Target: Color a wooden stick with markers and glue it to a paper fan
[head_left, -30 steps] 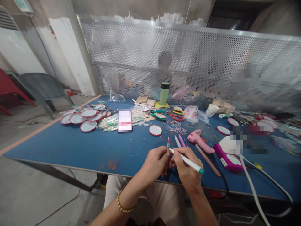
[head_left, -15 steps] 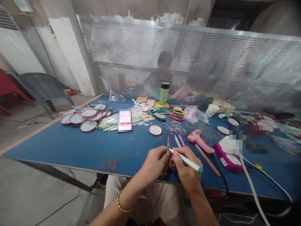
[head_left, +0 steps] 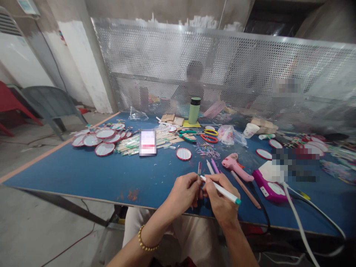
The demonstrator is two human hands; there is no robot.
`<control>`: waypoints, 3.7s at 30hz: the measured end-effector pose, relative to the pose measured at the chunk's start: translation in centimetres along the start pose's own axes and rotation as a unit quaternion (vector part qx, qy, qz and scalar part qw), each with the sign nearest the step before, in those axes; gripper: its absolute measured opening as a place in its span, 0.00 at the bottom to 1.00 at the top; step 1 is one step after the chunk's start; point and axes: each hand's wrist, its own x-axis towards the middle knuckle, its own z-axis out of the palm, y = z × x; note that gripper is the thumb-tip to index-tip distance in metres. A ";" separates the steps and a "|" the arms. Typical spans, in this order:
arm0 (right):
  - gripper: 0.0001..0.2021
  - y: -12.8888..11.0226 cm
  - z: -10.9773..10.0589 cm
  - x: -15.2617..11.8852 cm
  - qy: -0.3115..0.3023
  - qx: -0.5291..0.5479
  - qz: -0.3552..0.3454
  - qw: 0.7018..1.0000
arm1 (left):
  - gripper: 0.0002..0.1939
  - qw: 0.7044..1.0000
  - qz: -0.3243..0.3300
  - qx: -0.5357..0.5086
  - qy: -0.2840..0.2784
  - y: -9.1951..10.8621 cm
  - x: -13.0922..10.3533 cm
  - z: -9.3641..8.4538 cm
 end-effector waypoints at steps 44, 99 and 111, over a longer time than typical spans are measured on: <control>0.07 0.5 0.0 -0.2 0.005 -0.003 0.000 1.000 | 0.15 1.000 0.001 -0.007 -0.001 -0.4 0.1 -0.1; 0.08 0.2 0.0 -0.4 0.042 0.001 0.000 0.999 | 0.16 0.999 -0.023 -0.042 -0.008 -0.4 0.2 0.0; 0.08 -0.1 0.0 -0.1 -0.003 -0.002 -0.022 1.000 | 0.17 1.000 -0.008 -0.027 -0.003 -0.4 0.2 -0.1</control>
